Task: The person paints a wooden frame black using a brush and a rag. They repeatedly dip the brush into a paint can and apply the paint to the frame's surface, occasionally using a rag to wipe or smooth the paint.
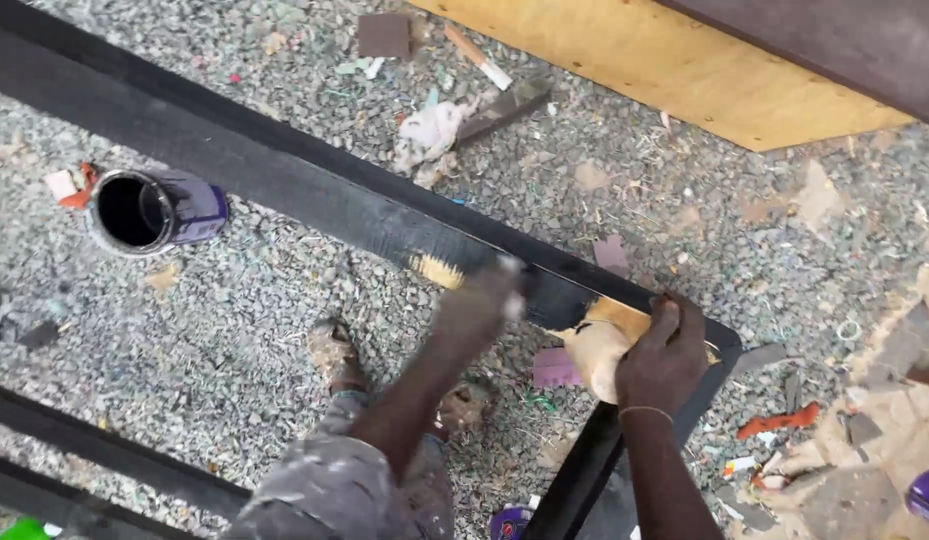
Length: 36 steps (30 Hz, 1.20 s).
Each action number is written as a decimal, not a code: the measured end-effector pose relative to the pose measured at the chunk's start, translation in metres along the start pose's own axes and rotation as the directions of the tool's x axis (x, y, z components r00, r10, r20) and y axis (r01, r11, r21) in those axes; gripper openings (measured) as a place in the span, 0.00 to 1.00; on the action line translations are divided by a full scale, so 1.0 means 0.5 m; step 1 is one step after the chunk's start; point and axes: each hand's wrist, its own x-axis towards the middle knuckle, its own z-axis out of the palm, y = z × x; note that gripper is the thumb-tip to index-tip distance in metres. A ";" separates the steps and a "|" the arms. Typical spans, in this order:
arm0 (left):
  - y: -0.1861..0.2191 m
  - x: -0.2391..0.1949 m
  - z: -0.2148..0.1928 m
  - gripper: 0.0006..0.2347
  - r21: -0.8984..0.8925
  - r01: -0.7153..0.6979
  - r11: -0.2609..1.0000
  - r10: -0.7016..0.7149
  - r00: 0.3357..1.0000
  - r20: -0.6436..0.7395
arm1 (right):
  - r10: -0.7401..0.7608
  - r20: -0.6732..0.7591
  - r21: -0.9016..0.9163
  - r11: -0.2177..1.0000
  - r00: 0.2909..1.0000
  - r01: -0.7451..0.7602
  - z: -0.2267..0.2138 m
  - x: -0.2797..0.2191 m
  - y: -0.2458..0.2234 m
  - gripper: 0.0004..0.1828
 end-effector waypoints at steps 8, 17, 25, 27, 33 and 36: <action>-0.025 -0.073 -0.018 0.07 -0.314 0.593 0.741 -0.663 0.719 -0.208 | -0.072 0.028 -0.025 0.997 0.997 0.073 -0.019 -0.011 -0.032 0.18; -0.061 -0.079 0.013 0.11 -0.074 0.486 0.871 -0.491 0.869 -0.066 | -0.076 0.035 -0.078 0.994 0.997 0.078 -0.015 -0.004 0.013 0.18; 0.093 -0.030 0.043 0.09 -0.358 0.468 0.808 -0.554 0.811 -0.188 | -0.065 0.008 -0.059 0.996 0.998 0.065 -0.018 0.003 -0.005 0.18; 0.130 -0.021 0.102 0.09 -0.250 0.444 0.861 -0.453 0.891 0.023 | -0.049 0.002 -0.046 0.998 0.999 0.049 -0.022 -0.011 -0.006 0.18; -0.185 -0.030 -0.055 0.20 0.010 0.397 0.918 -0.389 0.905 -0.172 | -0.050 0.014 -0.031 0.998 0.999 0.051 -0.016 -0.009 -0.001 0.19; -0.317 -0.049 -0.133 0.22 0.050 0.563 0.825 -0.411 0.658 -0.631 | -0.045 -0.036 -0.012 0.999 0.998 0.045 -0.010 -0.011 0.003 0.20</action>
